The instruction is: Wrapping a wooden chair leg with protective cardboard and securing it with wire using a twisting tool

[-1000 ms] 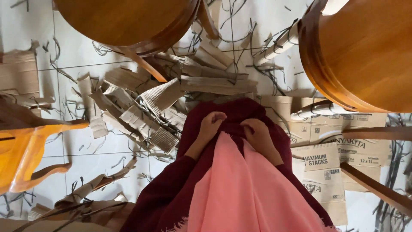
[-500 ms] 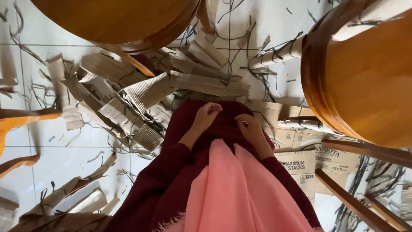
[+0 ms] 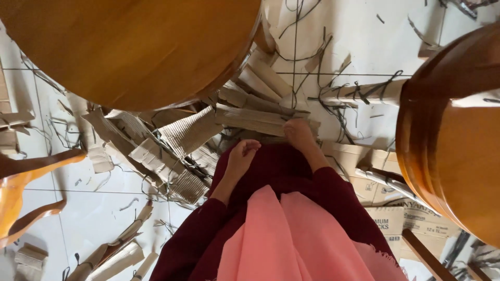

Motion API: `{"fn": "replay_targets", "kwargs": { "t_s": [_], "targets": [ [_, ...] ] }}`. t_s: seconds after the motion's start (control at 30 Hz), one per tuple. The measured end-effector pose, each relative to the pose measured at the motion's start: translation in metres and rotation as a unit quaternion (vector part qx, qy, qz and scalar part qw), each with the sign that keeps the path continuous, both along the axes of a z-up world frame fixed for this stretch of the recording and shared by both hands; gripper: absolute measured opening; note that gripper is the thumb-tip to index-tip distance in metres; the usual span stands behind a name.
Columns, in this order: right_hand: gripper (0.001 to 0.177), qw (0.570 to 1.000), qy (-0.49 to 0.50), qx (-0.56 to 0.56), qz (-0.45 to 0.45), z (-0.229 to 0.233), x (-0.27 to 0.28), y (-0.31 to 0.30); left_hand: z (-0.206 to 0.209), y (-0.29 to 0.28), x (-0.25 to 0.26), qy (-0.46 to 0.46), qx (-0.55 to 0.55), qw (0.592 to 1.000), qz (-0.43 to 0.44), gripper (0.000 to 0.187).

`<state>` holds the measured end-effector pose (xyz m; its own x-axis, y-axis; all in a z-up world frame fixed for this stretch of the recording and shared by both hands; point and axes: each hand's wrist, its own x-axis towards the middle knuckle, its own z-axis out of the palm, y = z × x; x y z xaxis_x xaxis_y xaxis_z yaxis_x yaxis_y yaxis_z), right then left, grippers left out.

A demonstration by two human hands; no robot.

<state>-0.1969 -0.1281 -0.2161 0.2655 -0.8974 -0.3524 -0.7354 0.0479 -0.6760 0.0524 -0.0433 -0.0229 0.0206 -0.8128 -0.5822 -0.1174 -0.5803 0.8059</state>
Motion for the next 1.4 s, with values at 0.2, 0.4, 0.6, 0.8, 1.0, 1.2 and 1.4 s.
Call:
{"fn": "replay_targets", "kwargs": {
  "t_s": [0.2, 0.4, 0.6, 0.8, 1.0, 1.2, 1.4],
  "targets": [
    [0.031, 0.985, 0.149, 0.073, 0.051, 0.06, 0.051, -0.052, 0.015, -0.02, 0.012, 0.013, 0.025, 0.999, 0.028, 0.028],
    [0.024, 0.966, 0.231, -0.018, 0.116, -0.011, 0.045, -0.035, -0.009, -0.026, 0.019, 0.022, -0.004, 0.999, 0.042, 0.028],
    [0.023, 0.946, 0.273, -0.004, 0.174, -0.007, 0.042, -0.024, -0.005, -0.043, 0.021, 0.021, -0.043, 0.998, 0.048, 0.028],
    [0.02, 0.959, 0.165, -0.219, 0.069, 0.005, 0.005, -0.026, -0.003, -0.044, 0.014, 0.028, -0.043, 0.998, 0.039, 0.027],
    [0.017, 0.973, 0.062, -0.217, -0.058, 0.072, -0.03, -0.019, 0.004, -0.044, -0.005, 0.021, -0.064, 0.997, 0.026, 0.028],
    [0.02, 0.953, -0.021, -0.262, -0.149, 0.16, -0.035, 0.01, 0.028, -0.031, -0.034, 0.05, -0.085, 0.995, -0.008, 0.027],
    [0.022, 0.931, -0.077, -0.294, -0.204, 0.212, -0.029, 0.047, 0.066, -0.017, -0.057, 0.048, -0.094, 0.994, -0.03, 0.033]
  ]
}}
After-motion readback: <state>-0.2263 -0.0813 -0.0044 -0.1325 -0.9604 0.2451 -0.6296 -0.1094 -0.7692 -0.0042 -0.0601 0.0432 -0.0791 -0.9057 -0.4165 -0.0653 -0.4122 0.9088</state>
